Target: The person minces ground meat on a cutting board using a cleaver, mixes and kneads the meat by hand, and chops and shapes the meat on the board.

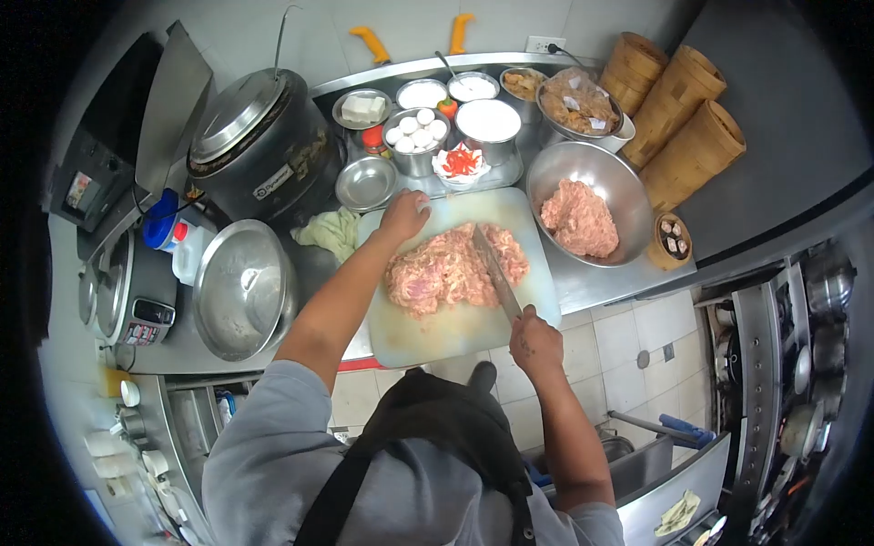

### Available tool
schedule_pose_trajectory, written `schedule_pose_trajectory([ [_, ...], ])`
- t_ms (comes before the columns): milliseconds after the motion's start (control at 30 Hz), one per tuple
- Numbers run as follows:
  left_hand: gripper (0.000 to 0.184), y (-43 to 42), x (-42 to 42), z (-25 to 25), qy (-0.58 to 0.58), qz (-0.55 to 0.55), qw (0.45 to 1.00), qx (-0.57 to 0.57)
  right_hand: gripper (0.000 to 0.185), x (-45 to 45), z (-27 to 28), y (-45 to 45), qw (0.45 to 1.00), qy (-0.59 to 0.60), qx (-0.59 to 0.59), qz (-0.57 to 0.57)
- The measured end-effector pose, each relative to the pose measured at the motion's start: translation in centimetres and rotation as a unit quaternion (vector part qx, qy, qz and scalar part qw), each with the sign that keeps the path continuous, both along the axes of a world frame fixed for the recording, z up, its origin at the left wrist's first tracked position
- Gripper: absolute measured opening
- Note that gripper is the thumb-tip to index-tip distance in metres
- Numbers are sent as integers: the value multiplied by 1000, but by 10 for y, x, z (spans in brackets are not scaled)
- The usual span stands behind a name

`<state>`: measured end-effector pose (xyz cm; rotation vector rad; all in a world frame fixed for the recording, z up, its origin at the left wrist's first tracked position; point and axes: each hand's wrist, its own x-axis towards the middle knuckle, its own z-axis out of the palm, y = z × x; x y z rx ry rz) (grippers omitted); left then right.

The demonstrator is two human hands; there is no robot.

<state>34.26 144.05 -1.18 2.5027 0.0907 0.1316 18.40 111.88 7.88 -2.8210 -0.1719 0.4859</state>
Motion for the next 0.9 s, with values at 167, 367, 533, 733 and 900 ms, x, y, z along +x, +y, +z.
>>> schedule_pose_trajectory([
  [167,25,28,-11,21,-1,88,996,-22,26,4,1,2,1000,18,-7,-13],
  [367,11,13,-212,38,-112,169,956,-212,34,21,-12,-34,997,26,74,-10],
  [533,13,-16,-260,58,113,-7,935,-335,40,42,-20,-59,964,96,247,-1],
  [733,13,-28,-279,43,280,157,893,-316,38,39,-25,-68,950,154,268,-48],
  [900,9,2,-291,36,150,180,881,-412,38,42,-27,-77,922,189,334,-45],
])
